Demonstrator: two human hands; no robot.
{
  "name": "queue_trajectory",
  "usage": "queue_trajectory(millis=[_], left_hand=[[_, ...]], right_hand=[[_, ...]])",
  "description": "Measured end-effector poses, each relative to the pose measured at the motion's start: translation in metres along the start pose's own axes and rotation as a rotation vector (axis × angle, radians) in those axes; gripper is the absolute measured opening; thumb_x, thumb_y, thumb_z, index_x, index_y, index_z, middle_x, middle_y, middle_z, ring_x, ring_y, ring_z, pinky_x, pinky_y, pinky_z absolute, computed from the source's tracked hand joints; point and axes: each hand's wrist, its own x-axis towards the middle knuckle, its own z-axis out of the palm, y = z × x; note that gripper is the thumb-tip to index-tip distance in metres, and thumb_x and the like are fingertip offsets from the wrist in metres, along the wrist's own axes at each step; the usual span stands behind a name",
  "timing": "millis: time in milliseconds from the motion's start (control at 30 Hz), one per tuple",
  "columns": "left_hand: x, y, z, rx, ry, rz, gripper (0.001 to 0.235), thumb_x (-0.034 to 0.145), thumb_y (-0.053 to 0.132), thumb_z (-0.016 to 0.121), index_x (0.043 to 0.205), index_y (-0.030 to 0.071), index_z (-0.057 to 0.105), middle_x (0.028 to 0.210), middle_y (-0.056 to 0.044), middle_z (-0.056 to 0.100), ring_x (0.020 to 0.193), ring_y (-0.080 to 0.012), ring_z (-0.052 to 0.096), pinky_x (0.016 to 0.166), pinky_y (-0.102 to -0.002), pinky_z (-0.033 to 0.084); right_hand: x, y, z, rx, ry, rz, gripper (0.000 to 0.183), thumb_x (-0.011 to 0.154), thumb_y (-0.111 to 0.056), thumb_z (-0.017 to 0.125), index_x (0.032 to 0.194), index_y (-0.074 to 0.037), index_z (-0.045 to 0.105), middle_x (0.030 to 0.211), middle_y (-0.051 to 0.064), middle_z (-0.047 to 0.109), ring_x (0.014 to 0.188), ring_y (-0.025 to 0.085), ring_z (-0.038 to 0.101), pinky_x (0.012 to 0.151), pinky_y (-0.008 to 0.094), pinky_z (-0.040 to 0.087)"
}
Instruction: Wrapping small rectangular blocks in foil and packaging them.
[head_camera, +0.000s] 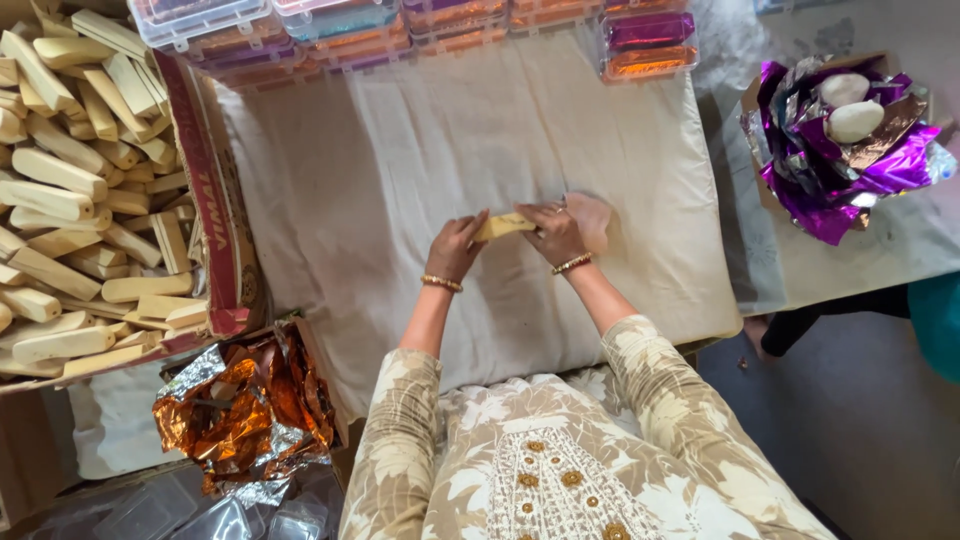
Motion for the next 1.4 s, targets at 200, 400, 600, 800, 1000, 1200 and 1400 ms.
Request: queue_trajectory(millis=[200,400,600,800,1000,1200,1400], left_hand=[[0.034,-0.027,0.017,0.054,-0.049,-0.047,0.070,0.077,0.010,0.082,0.142,0.017,0.059,0.115,-0.008,0.070,0.100,-0.0300,0.063,0.088,-0.040,0.055],[0.029,-0.026,0.017,0.009,-0.090,-0.100,0.065,0.079,0.011,0.082,0.140,0.017,0.062,0.113,-0.007,0.070,0.101,-0.0299,0.062,0.089,-0.040,0.055],[0.029,-0.022,0.016,0.024,-0.074,-0.097,0.065,0.076,0.009,0.081,0.138,0.016,0.062,0.115,-0.008,0.070,0.100,-0.0307,0.061,0.090,-0.041,0.054],[0.024,-0.020,0.018,0.044,-0.108,-0.158,0.075,0.078,0.007,0.082,0.147,0.020,0.055,0.124,-0.007,0.067,0.106,-0.0311,0.060,0.095,-0.040,0.053],[-0.030,-0.012,-0.001,0.083,0.078,-0.228,0.095,0.078,0.035,0.085,0.158,0.020,0.037,0.148,-0.014,0.051,0.128,-0.0364,0.050,0.108,-0.049,0.040],[-0.122,-0.021,-0.007,0.309,0.002,-0.317,0.089,0.083,0.053,0.073,0.159,0.023,0.038,0.161,-0.010,0.041,0.151,-0.0337,0.031,0.119,-0.063,0.018],[-0.216,-0.049,-0.022,0.531,-0.081,-0.556,0.078,0.095,0.062,0.054,0.163,0.029,0.036,0.167,-0.008,0.032,0.156,-0.0340,0.025,0.121,-0.069,0.011]], right_hand=[[0.026,0.016,0.006,0.035,-0.034,0.092,0.055,0.077,-0.006,0.079,0.131,-0.014,0.069,0.122,0.009,0.074,0.107,0.029,0.066,0.095,0.038,0.055],[0.018,0.029,0.018,0.052,-0.092,0.148,0.056,0.077,-0.008,0.080,0.131,-0.016,0.069,0.121,0.007,0.074,0.104,0.028,0.065,0.094,0.040,0.054],[0.021,0.022,0.013,0.034,-0.077,0.114,0.057,0.077,-0.008,0.080,0.133,-0.016,0.068,0.122,0.007,0.074,0.106,0.028,0.064,0.095,0.040,0.053],[0.017,0.013,0.003,0.016,-0.068,0.094,0.073,0.077,-0.008,0.081,0.145,-0.015,0.057,0.135,0.010,0.064,0.124,0.032,0.058,0.106,0.041,0.047],[-0.018,-0.008,-0.041,-0.382,-0.018,0.190,0.091,0.066,-0.031,0.086,0.148,-0.015,0.049,0.150,0.012,0.054,0.141,0.037,0.044,0.114,0.053,0.032],[-0.127,0.081,-0.034,-0.287,0.383,0.271,0.089,0.097,-0.067,0.066,0.160,-0.009,0.041,0.160,0.014,0.047,0.150,0.037,0.041,0.119,0.060,0.027],[-0.222,0.112,-0.073,-0.664,0.591,0.963,0.077,0.095,-0.055,0.070,0.156,-0.015,0.049,0.158,0.011,0.051,0.147,0.033,0.042,0.114,0.066,0.028]])
